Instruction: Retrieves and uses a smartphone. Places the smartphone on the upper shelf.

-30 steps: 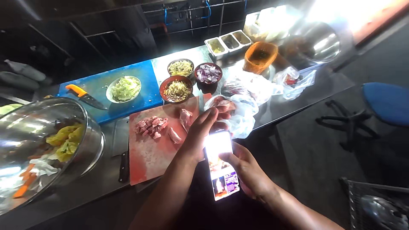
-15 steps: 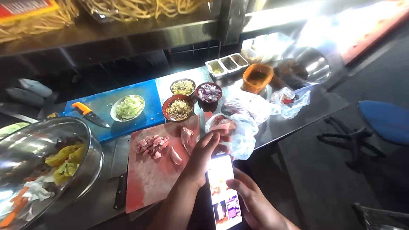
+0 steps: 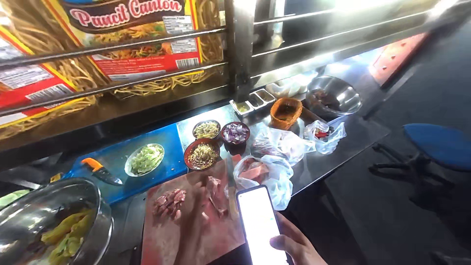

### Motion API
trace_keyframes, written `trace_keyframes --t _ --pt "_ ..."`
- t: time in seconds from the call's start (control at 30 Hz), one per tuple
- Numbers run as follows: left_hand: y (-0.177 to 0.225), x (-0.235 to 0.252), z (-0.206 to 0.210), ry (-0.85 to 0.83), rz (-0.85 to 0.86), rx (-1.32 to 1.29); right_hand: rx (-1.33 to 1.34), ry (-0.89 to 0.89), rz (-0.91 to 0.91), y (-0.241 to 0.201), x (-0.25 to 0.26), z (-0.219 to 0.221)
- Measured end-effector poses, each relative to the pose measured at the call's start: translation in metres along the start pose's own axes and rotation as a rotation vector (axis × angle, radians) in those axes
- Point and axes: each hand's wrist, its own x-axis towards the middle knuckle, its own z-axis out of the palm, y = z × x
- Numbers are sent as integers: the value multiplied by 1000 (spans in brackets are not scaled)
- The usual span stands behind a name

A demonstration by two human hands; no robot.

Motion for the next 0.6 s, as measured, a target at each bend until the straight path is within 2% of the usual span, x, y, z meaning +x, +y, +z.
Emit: trace_keyframes --t 0.1,0.23,0.37,0.5,0.6 --pt "-57 -3 -37 211 152 221 -7 30 1 -8 0 -1" --pt "-109 -30 -77 404 154 453 -12 0 -35 -5 6 -6" --pt "-135 -47 -86 435 81 555 -41 121 25 -4 14 3" --pt "-158 -52 -81 470 194 719 1 62 43 -1 20 0" --pt "-159 -53 -75 498 249 786 -2 54 30 0 22 -3"
